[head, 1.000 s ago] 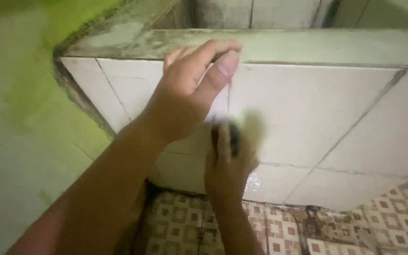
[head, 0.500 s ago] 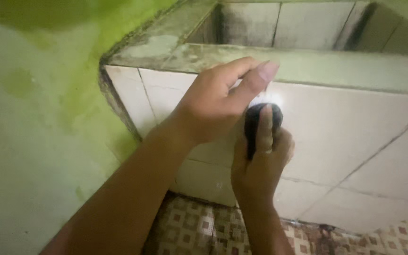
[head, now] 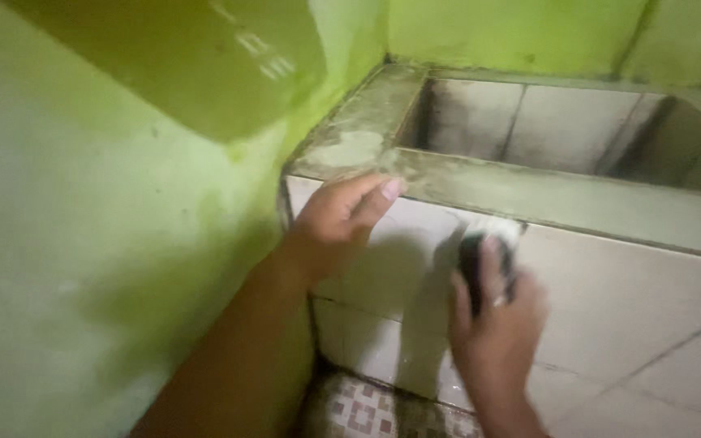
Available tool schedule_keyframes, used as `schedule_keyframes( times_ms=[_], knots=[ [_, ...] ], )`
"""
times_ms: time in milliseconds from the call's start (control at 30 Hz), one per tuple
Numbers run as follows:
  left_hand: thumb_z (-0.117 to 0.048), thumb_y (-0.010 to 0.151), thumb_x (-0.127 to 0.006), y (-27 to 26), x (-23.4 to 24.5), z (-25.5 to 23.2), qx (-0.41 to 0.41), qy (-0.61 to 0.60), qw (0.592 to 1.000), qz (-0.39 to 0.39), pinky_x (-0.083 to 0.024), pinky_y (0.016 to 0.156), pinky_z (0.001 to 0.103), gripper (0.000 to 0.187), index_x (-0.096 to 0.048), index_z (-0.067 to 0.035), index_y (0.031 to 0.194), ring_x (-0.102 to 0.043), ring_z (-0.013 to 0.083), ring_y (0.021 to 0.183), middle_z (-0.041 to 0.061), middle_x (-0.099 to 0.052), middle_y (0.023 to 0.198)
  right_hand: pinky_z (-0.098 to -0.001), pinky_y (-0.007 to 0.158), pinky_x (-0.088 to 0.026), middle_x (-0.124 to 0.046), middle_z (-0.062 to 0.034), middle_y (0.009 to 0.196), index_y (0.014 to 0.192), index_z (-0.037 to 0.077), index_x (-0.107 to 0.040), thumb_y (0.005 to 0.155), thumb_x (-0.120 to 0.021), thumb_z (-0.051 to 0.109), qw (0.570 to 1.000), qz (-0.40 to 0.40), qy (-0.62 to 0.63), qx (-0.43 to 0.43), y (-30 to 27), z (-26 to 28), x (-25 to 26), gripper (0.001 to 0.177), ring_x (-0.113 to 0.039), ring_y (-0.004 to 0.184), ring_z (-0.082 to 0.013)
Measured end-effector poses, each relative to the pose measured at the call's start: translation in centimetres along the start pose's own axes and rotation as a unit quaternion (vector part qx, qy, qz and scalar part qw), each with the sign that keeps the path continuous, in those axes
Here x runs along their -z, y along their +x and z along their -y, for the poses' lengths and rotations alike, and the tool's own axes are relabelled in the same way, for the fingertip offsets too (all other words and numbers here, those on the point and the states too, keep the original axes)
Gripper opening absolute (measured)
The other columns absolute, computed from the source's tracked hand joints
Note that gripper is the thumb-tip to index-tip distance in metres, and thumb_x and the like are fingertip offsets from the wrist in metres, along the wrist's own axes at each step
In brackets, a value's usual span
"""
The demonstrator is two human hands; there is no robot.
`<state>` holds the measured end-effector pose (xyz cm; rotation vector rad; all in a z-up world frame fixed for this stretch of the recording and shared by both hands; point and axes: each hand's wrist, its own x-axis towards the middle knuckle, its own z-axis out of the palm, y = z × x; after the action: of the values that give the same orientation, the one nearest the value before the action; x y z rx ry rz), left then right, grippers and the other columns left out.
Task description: The person scrubs the tiled exterior of a water tank with a brush and soapy water, then rinses the brush in a bucket.
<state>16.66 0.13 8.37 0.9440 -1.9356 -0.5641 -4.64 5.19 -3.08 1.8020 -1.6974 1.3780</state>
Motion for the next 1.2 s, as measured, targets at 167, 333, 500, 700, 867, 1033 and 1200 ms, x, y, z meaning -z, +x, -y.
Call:
schedule_keyframes(
  times_ms=[167,333,500,700,867,1033,1200],
  knots=[
    [-0.049,0.105,-0.042,0.4,0.3,2.7,-0.044,0.106,0.992,-0.051,-0.038,0.11,0.044,0.056,-0.069,-0.004,0.125,-0.061,0.0308,0.124,0.018,-0.069,0.128,-0.0526,0.094,-0.045,-0.059,-0.0293,0.131,0.152,-0.001,-0.04,0.09,-0.077,0.019,0.995,-0.083,0.055,0.032,4.7,4.7,1.3,0.075,-0.055,0.106,-0.0454],
    [-0.049,0.108,-0.032,-1.2,1.2,4.9,-0.117,0.185,0.97,-0.107,-0.02,0.125,0.056,0.057,-0.068,-0.01,0.128,-0.051,0.0312,0.14,0.014,-0.064,0.142,-0.0515,0.089,-0.046,-0.066,-0.0151,0.11,0.146,0.017,-0.053,0.083,-0.077,0.026,0.991,0.124,-0.01,0.054,0.1,5.8,-1.6,0.068,-0.059,0.099,-0.0386],
    [-0.046,0.106,-0.036,-1.4,0.3,4.7,-0.071,0.159,0.971,-0.162,-0.015,0.125,0.063,0.052,-0.071,-0.011,0.119,-0.054,0.0328,0.135,0.012,-0.068,0.134,-0.053,0.086,-0.045,-0.064,-0.0135,0.11,0.141,0.028,-0.059,0.076,-0.081,0.031,0.99,0.099,-0.067,0.077,0.2,3.8,-0.8,0.068,-0.059,0.101,-0.0362],
    [-0.041,0.105,-0.043,-1.5,0.3,4.5,-0.08,0.159,0.967,-0.184,-0.013,0.123,0.064,0.042,-0.072,-0.012,0.116,-0.052,0.0333,0.135,0.011,-0.068,0.134,-0.0566,0.092,-0.039,-0.059,-0.0216,0.117,0.153,0.014,-0.051,0.086,-0.079,0.027,0.992,-0.042,-0.063,0.098,4.8,5.1,1.1,0.074,-0.054,0.107,-0.0412],
    [-0.032,0.102,-0.053,-2.2,-0.3,4.5,-0.117,0.14,0.954,-0.24,-0.023,0.126,0.059,0.03,-0.072,-0.013,0.116,-0.056,0.0304,0.132,0.007,-0.071,0.13,-0.0528,0.093,-0.041,-0.064,-0.0132,0.114,0.144,0.034,-0.057,0.076,-0.081,0.029,0.974,0.137,-0.116,0.138,-0.4,5.9,-1.9,0.073,-0.057,0.099,-0.0315],
    [-0.03,0.103,-0.054,-2.3,-0.8,5.3,-0.136,0.158,0.94,-0.27,-0.025,0.126,0.06,0.027,-0.071,-0.014,0.117,-0.056,0.0312,0.134,0.008,-0.069,0.132,-0.0535,0.094,-0.043,-0.064,-0.012,0.118,0.138,0.031,-0.063,0.071,-0.081,0.029,0.975,0.104,-0.115,0.162,0.2,3.6,-0.5,0.069,-0.058,0.106,-0.0351],
    [-0.031,0.101,-0.054,-1.2,-2.7,6.0,-0.152,0.165,0.916,-0.332,-0.028,0.124,0.062,0.025,-0.066,-0.012,0.111,-0.059,0.0339,0.125,0.011,-0.069,0.121,-0.0544,0.09,-0.043,-0.062,-0.0188,0.118,0.144,0.016,-0.063,0.082,-0.084,0.026,0.979,0.022,-0.126,0.158,5.6,1.6,3.0,0.066,-0.057,0.105,-0.0395]
  ],
)
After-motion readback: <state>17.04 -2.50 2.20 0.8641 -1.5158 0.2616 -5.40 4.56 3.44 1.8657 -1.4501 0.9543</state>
